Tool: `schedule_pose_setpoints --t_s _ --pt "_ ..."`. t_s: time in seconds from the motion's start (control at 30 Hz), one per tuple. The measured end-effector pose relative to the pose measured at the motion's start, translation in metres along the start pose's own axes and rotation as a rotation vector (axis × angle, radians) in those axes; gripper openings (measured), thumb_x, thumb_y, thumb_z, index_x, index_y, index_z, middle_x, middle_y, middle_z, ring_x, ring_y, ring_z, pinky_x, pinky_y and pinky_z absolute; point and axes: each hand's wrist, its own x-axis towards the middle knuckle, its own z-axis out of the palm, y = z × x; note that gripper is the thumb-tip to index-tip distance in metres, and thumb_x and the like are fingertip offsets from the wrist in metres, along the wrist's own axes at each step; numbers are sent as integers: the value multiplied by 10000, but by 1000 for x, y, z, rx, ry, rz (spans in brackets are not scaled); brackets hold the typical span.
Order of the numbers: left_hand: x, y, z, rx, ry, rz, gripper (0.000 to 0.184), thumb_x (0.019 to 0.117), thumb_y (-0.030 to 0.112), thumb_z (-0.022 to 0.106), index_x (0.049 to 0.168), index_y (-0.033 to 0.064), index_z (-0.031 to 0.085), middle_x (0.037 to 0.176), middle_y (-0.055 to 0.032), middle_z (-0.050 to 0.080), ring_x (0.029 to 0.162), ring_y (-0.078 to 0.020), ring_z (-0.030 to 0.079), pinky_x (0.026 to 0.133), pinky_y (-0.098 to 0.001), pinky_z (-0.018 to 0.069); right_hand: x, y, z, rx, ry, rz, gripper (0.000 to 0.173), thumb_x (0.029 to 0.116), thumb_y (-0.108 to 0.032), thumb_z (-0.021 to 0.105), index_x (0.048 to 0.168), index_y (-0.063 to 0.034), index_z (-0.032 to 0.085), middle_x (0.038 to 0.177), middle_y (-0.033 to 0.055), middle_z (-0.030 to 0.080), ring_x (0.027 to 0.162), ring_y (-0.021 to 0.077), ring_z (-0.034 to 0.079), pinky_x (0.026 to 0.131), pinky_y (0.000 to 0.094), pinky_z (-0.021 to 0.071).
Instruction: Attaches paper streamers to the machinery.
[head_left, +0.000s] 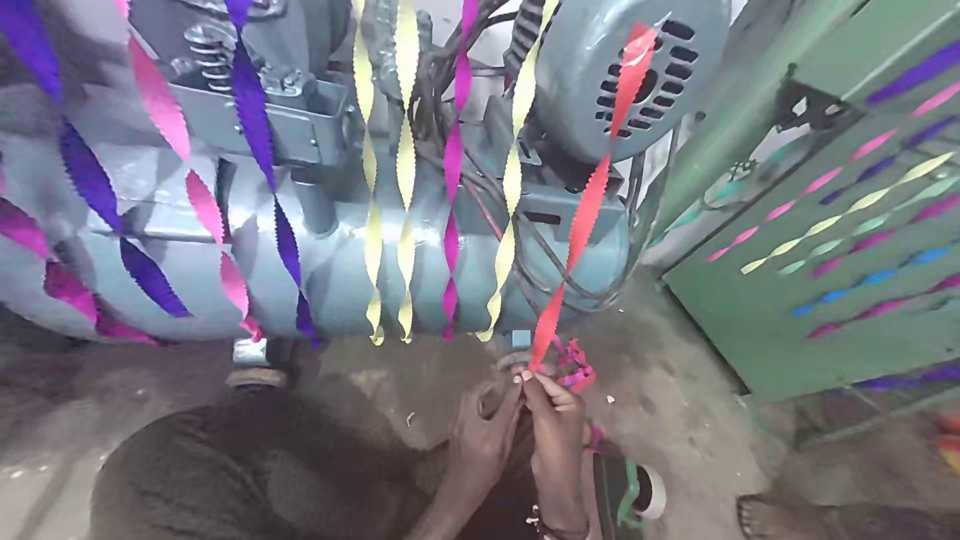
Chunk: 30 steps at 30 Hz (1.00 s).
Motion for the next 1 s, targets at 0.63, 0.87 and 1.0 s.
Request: schedule_pose_setpoints --t_s 0.63,0.87,1.0 --pt "53 7 -30 -1842 -471 -1456 397 1080 242 313 802 164 587 582 74 481 420 11 430 380 -121 359 29 33 -18 348 -713 46 338 1052 -247 540 1234 -7 693 1239 126 711 1072 164 692 965 312 559" --pt "27 9 -17 -642 -210 -785 163 1035 92 518 988 27 660 708 19 561 541 -11 484 505 -151 423 28 23 -8 188 -355 106 138 954 -28 611 995 31 730 1019 126 745 877 166 717 788 324 621" --pt "2 -16 1 56 1 -71 256 937 292 714 1069 76 759 992 -142 674 808 -152 674 730 -241 581 14 17 4 70 -78 156 109 925 -14 696 994 45 757 919 115 743 787 144 693 713 291 600"
